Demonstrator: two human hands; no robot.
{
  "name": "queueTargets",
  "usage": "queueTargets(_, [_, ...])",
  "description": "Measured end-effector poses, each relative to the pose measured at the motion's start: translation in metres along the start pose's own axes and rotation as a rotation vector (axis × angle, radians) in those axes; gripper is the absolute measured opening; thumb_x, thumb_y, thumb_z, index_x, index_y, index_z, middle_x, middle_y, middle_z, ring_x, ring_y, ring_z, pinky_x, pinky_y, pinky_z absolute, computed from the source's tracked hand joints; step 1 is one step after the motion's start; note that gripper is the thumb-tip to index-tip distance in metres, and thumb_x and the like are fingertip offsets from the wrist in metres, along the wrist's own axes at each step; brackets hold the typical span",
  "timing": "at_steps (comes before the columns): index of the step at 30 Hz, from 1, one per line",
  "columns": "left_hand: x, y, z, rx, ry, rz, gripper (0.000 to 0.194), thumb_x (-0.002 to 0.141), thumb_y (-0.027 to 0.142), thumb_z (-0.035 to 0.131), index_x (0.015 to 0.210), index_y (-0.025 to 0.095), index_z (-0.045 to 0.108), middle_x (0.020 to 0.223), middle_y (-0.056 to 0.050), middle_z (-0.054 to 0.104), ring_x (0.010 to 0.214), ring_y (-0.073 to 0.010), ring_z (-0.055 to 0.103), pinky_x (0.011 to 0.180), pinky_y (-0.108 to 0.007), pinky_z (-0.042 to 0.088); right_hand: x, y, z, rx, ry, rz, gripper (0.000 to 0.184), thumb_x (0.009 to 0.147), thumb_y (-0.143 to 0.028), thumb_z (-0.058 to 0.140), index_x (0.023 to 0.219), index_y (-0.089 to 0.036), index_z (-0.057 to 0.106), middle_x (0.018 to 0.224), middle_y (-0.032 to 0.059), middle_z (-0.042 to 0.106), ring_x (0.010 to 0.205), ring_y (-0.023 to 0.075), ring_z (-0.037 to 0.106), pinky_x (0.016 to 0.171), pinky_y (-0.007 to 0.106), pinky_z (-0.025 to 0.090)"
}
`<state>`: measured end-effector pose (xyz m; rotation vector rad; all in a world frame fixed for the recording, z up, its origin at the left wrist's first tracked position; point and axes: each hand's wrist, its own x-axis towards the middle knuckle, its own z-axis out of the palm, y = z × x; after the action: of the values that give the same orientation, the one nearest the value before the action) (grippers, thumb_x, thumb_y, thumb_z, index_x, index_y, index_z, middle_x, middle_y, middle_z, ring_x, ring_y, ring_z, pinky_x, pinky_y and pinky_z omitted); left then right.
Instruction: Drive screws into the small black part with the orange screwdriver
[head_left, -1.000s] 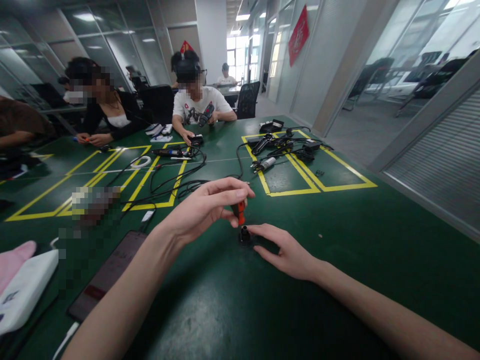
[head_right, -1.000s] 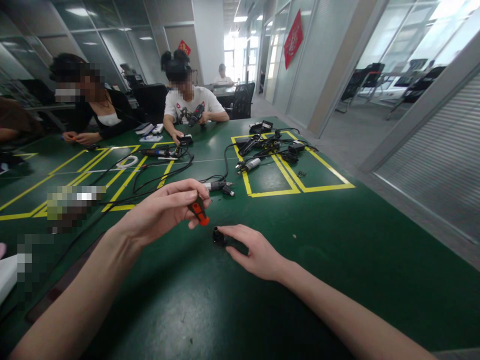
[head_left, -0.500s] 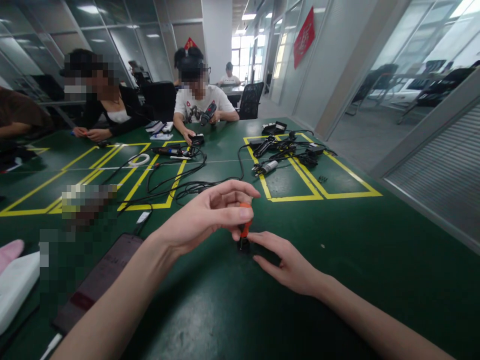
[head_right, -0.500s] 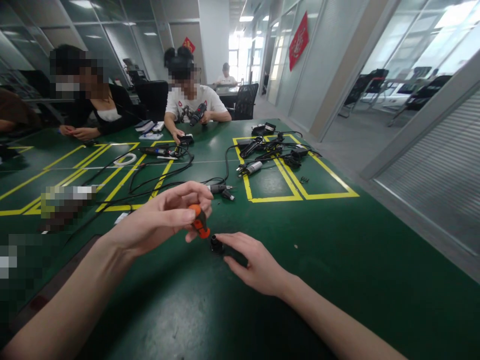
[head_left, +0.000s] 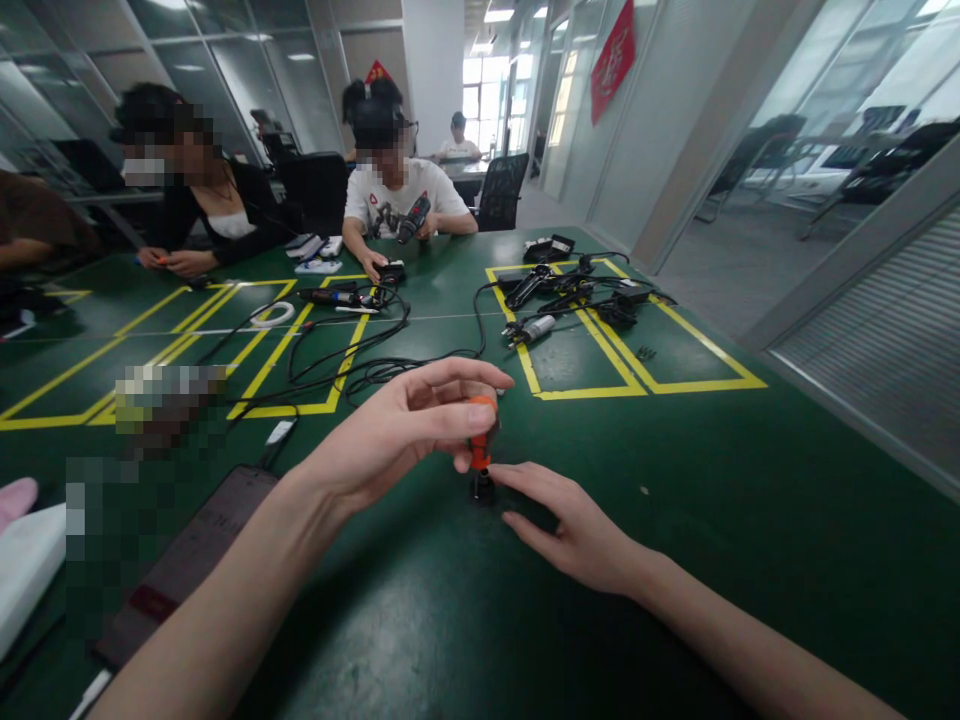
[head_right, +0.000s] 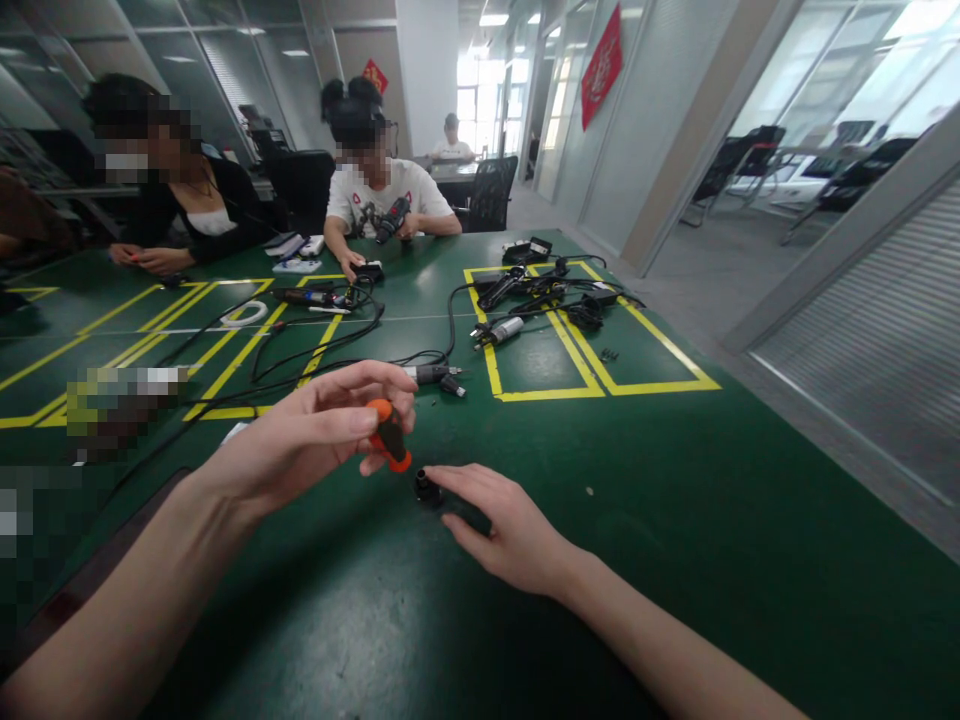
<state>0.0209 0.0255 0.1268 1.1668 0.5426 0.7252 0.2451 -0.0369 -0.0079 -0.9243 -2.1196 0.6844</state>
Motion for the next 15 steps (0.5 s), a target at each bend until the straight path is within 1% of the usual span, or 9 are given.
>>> queueTargets(2, [-0.0014,0.0006,0.0012,0.032,0.032,0.019,0.025,0.074,0.025,0.091,0.096,0.017,0.081,0.084,-0.002,0.069,0.071,-0.0119,0.063,0.057,-0.018,0.051,0.0001,-0.0002,-0.0002,0.005,-0.006,0.011,0.048,0.099,-0.016,0.058,0.147,-0.025,0.057,0.137,0.0114,0.072,0.122,0.0239,0.069,0.106,0.044,0.058])
queueTargets(4, [-0.0023,0.0020,0.0026,0.046,0.017,0.011,0.019,0.079,0.031,0.087,0.088,0.015,0.081,0.091,-0.006,0.072,0.076,-0.0145,0.065,0.057,-0.019,0.053,0.0005,-0.0005,-0.0005,0.013,-0.003,0.013,0.049,0.099,-0.017,0.059,0.147,-0.025,0.057,0.137,0.0115,0.072,0.122,0.0243,0.069,0.106,0.044,0.058])
queueTargets(5, [-0.0025,0.0028,0.0032,0.042,-0.004,0.005,0.022,0.082,0.035,0.083,0.086,0.014,0.080,0.096,-0.009,0.073,0.081,-0.0171,0.067,0.058,-0.020,0.054,0.0007,-0.0006,-0.0006,0.016,0.000,0.010,0.049,0.099,-0.016,0.059,0.147,-0.025,0.057,0.136,0.0116,0.072,0.122,0.0245,0.069,0.106,0.045,0.058])
queueTargets(7, [-0.0022,0.0041,0.0040,0.020,-0.042,-0.003,0.027,0.087,0.040,0.077,0.088,0.013,0.079,0.105,-0.013,0.075,0.089,-0.0219,0.069,0.062,-0.024,0.058,0.0013,-0.0009,-0.0007,0.018,0.008,0.005,0.048,0.098,-0.016,0.059,0.145,-0.025,0.058,0.135,0.0115,0.073,0.121,0.0246,0.070,0.106,0.044,0.058])
queueTargets(9, [-0.0015,0.0044,0.0040,-0.003,-0.044,-0.021,0.024,0.087,0.037,0.077,0.092,0.013,0.077,0.104,-0.014,0.077,0.092,-0.0232,0.071,0.067,-0.026,0.060,0.0015,-0.0010,-0.0008,0.017,0.014,0.005,0.048,0.098,-0.016,0.060,0.145,-0.025,0.059,0.134,0.0114,0.073,0.121,0.0247,0.070,0.106,0.044,0.058])
queueTargets(11, [-0.0011,0.0038,0.0031,-0.006,-0.023,-0.038,0.020,0.084,0.030,0.082,0.094,0.015,0.076,0.098,-0.011,0.077,0.088,-0.0212,0.072,0.066,-0.025,0.059,0.0014,-0.0008,-0.0005,0.016,0.015,0.010,0.048,0.098,-0.016,0.059,0.145,-0.026,0.059,0.134,0.0114,0.073,0.122,0.0250,0.070,0.106,0.044,0.058])
queueTargets(15, [-0.0014,0.0025,0.0008,0.023,0.037,0.002,0.030,0.074,0.023,0.090,0.100,0.018,0.078,0.088,-0.004,0.072,0.074,-0.0139,0.065,0.060,-0.020,0.052,0.0005,0.0001,0.0003,0.016,0.013,0.012,0.049,0.098,-0.015,0.059,0.146,-0.026,0.058,0.136,0.0117,0.072,0.123,0.0250,0.070,0.107,0.045,0.057])
